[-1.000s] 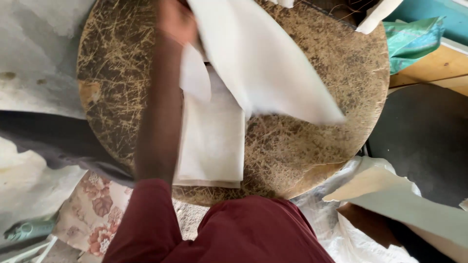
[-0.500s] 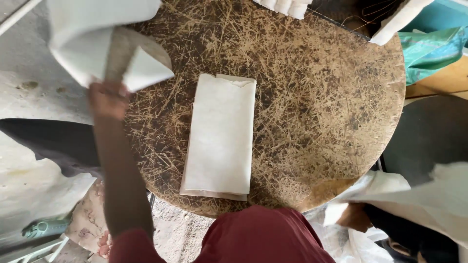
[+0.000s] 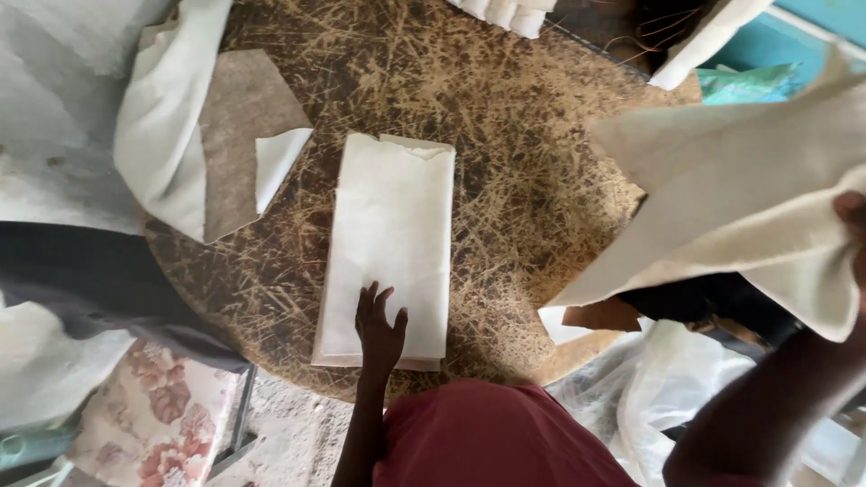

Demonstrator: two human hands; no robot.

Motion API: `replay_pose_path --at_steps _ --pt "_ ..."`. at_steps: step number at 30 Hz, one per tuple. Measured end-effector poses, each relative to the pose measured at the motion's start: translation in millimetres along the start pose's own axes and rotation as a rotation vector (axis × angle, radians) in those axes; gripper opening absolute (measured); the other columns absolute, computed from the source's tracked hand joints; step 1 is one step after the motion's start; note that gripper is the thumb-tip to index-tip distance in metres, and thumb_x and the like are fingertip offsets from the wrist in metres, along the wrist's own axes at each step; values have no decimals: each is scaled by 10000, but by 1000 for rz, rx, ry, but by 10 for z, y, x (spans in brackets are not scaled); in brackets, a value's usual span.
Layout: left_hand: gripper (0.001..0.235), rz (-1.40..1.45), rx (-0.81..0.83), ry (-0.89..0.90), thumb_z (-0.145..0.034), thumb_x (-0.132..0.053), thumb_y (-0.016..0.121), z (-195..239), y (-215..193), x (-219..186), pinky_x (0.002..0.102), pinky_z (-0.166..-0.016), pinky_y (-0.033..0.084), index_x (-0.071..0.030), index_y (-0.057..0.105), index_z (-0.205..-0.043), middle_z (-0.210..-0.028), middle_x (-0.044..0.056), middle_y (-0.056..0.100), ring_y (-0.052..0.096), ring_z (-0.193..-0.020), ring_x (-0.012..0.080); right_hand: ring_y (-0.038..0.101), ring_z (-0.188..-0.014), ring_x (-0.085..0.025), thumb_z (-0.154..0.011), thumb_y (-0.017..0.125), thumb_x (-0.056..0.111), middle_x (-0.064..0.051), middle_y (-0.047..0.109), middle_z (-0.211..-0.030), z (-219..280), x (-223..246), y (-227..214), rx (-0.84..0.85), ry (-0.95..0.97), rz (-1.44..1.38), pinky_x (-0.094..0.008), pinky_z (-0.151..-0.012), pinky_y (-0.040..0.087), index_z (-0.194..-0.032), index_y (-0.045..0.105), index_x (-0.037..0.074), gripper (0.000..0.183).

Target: The person is sorting through fabric scraps on a table, folding them, and placing them into a large white bag for storage.

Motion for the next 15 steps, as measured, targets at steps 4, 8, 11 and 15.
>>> replay_pose_path --at_steps 4,8,11,15 --pt "510 3 141 -16 -985 -440 541 171 80 -163 583 -1186 254 -157 566 -1409 -1626 130 394 242 -1560 363 665 -1076 -82 -958 753 328 58 651 -1226 -1950 3200 929 -348 862 -147 -229 -912 570 -1302 630 177 395" --pt "557 -14 260 1 -974 -474 540 152 125 -375 591 -1165 290 -144 551 -1423 -1611 113 423 267 -1550 342 503 -933 -38 -979 833 250 105 560 -1037 -1942 3268 1430 -171 727 -91 -226 -788 428 -1084 666 154 219" --pt "651 -172 349 45 -933 -448 633 147 338 -403 574 -1197 212 -139 480 -1485 -1669 118 295 176 -1563 363 632 -971 -48 -887 807 250 65 686 -1097 -1929 3377 1944 -234 731 -482 -207 -859 532 -1123 691 135 287" --pt "911 -441 410 151 -868 -526 646 139 332 -699 658 -1212 106 -194 251 -1620 -1736 109 46 9 -1590 374 638 -814 -90 -860 803 247 9 668 -925 -1691 3176 2132 -254 978 -484 -266 -748 541 -1053 692 100 266"
Point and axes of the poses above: each hand's wrist, its own z-axis away from the middle knuckle, its own y-axis out of the palm, x = y × z, the point moved 2 cm from there along -z, towards the middle knuckle
